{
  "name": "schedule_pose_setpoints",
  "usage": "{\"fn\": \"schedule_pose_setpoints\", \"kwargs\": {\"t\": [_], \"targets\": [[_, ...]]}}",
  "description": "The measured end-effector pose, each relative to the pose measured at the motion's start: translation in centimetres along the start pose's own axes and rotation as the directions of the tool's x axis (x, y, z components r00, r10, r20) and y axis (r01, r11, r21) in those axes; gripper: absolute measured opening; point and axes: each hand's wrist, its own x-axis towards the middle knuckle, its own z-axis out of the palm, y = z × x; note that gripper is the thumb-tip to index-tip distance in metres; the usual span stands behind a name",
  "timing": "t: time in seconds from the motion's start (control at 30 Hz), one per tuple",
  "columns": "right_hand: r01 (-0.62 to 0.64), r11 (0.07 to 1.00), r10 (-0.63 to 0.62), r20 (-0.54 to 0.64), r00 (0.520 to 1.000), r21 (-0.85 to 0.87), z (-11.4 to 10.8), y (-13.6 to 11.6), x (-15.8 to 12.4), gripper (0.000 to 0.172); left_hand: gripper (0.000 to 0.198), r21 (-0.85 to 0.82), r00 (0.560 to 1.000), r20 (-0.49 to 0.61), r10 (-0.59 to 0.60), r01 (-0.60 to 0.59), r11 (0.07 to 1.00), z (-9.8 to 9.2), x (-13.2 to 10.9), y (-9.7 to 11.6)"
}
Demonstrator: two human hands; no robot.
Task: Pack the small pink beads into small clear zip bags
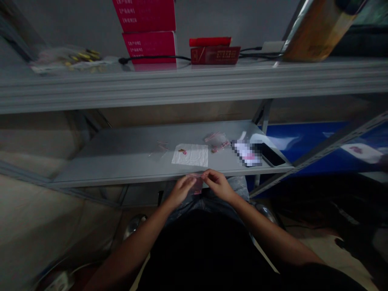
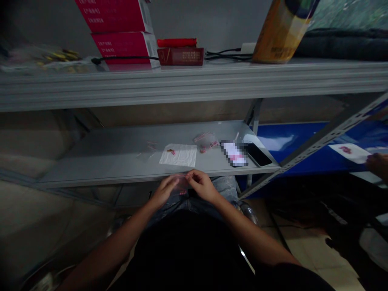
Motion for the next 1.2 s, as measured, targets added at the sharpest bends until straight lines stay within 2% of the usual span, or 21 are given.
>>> {"fn": "schedule_pose_setpoints", "kwargs": {"t": [0.1, 0.23, 0.53, 0.7, 0.93, 1.07, 1.2], "targets": [[0.018, 0.998, -0.017, 0.02, 1.0, -0.068, 0.0, 0.2, -0.1, 0.031, 0.03, 0.136, 0.996, -0.014, 0.087, -0.084, 0.987, -0.1, 0.4, -0.2], [0.037, 0.993, -0.029, 0.067, 0.997, -0.11, 0.4, 0.5, -0.2, 0.027, 0.03, 0.163, 0.993, -0.044, 0.106, -0.098, 0.982, -0.2, 0.6, -0.5], [0.063, 0.986, -0.052, 0.072, 0.996, -0.155, 0.8, 0.5, -0.6, 0.023, 0.021, 0.246, 0.983, -0.036, 0.182, -0.168, 0.955, -0.2, 0.3, -0.3], [0.042, 0.989, -0.032, 0.072, 0.997, -0.144, 0.8, 0.8, -0.5, 0.023, 0.019, 0.26, 0.986, -0.028, 0.164, -0.151, 0.954, -0.4, 0.4, -0.4], [0.023, 0.994, -0.02, 0.031, 0.999, -0.105, 0.6, 1.0, -0.3, 0.025, 0.021, 0.23, 0.982, -0.1, 0.163, -0.136, 0.964, -0.8, 0.6, -0.7], [0.033, 0.996, -0.029, 0.046, 0.999, -0.088, 0.7, 0.4, -0.4, 0.024, 0.02, 0.271, 0.979, -0.079, 0.188, -0.161, 0.949, -0.9, 0.5, -0.7], [0.095, 0.986, -0.089, 0.048, 0.995, -0.14, 0.7, -0.1, -0.4, 0.019, 0.02, 0.281, 0.978, -0.042, 0.206, -0.186, 0.942, -0.7, 0.4, -0.5]]}}
